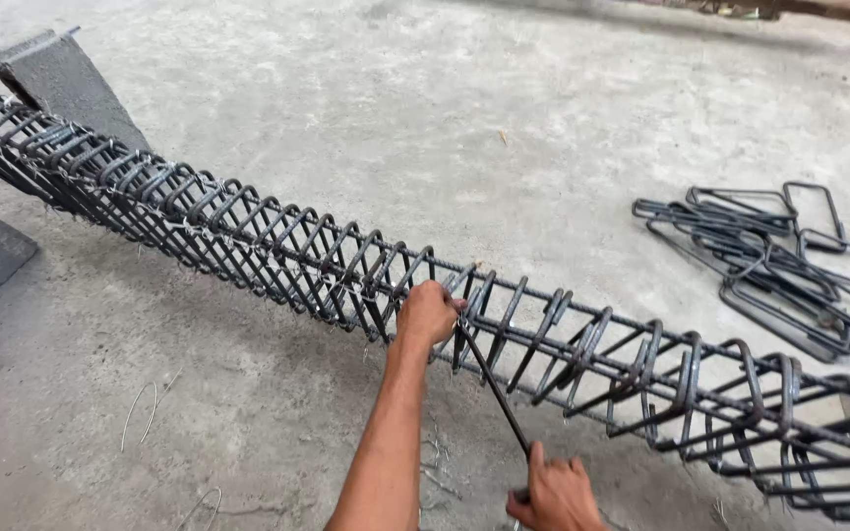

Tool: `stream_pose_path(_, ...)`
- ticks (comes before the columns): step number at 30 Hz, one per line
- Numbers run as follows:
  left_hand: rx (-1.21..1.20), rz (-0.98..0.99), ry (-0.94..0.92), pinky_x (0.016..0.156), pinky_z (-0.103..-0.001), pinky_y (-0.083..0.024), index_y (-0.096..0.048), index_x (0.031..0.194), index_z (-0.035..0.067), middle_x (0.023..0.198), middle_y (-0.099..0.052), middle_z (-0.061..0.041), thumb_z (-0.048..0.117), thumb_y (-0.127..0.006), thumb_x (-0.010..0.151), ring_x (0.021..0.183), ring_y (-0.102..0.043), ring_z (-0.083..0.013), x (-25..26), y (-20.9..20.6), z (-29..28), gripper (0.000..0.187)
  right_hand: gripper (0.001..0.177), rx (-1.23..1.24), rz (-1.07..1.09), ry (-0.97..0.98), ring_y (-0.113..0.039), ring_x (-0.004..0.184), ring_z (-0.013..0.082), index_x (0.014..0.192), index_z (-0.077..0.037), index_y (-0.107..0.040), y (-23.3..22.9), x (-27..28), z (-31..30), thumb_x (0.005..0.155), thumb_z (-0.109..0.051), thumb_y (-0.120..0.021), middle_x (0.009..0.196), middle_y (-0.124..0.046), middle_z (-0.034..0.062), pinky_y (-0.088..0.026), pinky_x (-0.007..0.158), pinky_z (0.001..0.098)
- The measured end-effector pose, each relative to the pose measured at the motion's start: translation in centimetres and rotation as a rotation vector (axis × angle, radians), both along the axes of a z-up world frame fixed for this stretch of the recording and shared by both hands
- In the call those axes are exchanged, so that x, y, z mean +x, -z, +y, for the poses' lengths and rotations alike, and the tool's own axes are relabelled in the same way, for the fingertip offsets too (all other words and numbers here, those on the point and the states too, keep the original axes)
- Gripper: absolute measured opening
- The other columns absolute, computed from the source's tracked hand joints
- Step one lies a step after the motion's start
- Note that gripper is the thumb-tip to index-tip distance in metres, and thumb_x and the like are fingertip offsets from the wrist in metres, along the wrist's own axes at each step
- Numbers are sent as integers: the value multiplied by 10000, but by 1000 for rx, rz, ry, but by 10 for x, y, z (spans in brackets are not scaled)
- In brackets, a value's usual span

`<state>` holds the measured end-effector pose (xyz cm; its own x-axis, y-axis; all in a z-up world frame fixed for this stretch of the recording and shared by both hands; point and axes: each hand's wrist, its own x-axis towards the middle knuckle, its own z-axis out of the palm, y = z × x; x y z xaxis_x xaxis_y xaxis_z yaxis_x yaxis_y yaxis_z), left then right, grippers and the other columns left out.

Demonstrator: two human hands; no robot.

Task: Tying rebar stirrups to longitudinal bars using wire ties and a manual twisting hook tool

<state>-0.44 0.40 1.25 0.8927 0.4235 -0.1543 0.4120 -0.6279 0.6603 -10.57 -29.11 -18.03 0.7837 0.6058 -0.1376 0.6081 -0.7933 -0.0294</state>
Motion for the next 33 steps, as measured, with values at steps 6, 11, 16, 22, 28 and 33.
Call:
stream_pose_path(6,15,97,71,757,-405,-558,-811,929,81,843,-740,-153,297,-755,916,760,-711,-247,10,0,7,223,672,-7,-237,107,-706,617,213,997,-144,-481,-5,0,-35,696,-718,-660,481,-627,-53,-499,685,353)
stream_pose_path(11,-4,141,87,836,-419,-573,-805,1033,82,917,-766,-147,359,-746,882,817,-734,-271,-3,-29,6,322,587,-8,69,206,-686,498,137,1051,-258,-421,-74,2,-49,780,-708,-683,582,-747,-157,-595,706,303)
stream_pose_path(16,-135,59,-45,708,-372,-569,-699,1147,41,917,-737,-138,357,-647,984,672,-671,-198,1,-31,13,359,674,-241,421,278,-795,737,91,1162,-356,-459,-130,41,-76,787,-798,-803,775,-827,-131,-640,784,319)
stream_pose_path(22,192,122,-7,747,-390,-567,-695,1002,85,872,-683,-74,425,-731,932,767,-664,-196,12,1,23,350,651,-46,518,262,-786,593,37,1182,-239,-566,-182,87,-62,746,-634,-847,653,-806,-117,-589,521,140)
stream_pose_path(28,250,60,42,444,-286,-477,-626,774,93,664,-566,-38,328,-767,945,502,-511,-150,23,2,22,322,547,157,649,393,-688,595,123,1203,-221,-663,-197,105,-34,751,-492,-814,640,-734,-20,-455,599,246)
stream_pose_path(33,237,-1,43,484,-314,-533,-654,759,70,674,-620,-70,286,-819,883,515,-561,-171,24,6,21,299,518,139,723,363,-665,573,128,1218,-189,-648,-191,114,-25,810,-463,-813,611,-702,-4,-411,597,256)
